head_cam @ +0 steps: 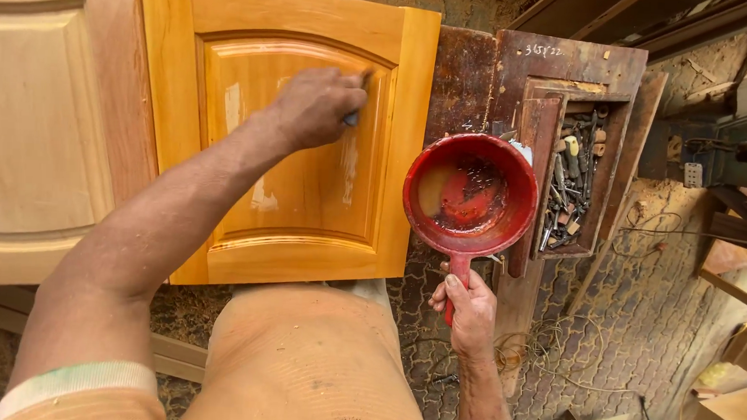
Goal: Apply varnish or stain to wooden cabinet doors using a brush.
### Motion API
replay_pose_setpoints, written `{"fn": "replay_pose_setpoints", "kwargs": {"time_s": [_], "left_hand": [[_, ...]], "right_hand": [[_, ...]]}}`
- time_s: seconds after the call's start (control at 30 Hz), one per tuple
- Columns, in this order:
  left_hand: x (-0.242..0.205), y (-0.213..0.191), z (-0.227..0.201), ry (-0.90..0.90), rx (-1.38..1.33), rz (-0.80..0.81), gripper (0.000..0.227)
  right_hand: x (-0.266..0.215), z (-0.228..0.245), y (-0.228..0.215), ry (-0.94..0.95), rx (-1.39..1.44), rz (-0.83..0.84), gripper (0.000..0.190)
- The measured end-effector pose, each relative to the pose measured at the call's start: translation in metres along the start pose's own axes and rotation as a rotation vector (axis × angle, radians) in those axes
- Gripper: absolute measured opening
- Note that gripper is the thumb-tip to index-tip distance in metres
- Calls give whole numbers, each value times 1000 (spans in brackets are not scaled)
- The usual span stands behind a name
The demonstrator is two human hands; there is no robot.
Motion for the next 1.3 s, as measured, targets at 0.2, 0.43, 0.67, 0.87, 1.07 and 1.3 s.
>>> {"fn": "replay_pose_setpoints", "kwargs": {"time_s": [0.2,0.43,0.67,0.87,1.07,1.3], "left_hand": [[-53,56,-90,316,358,639,19],[-92,-25,-20,-79,-208,323,26],[-136,-16,-14,35,328,294,22],[-199,16,-43,-98,-278,594,26],[-138,-78,66,-122,347,-61,21],[-188,14,-64,315,488,130,36]], "right_hand": [[-5,7,5,-9,36,-8,33],[1,5,6,-22,45,3,36],[0,10,15,-31,-16,40,34],[6,5,13,8,-21,27,33],[12,14,18,-49,-31,56,35],[8,11,16,-45,-22,21,35]]}}
Point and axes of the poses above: each hand's wrist, its own x-axis towards the middle knuckle, its own y-axis out of the palm, z = x × y, the point moved 5 cm from there along x, towards the middle knuckle, and after that the axes turned 13 degrees about y, right-handed, at the moved point
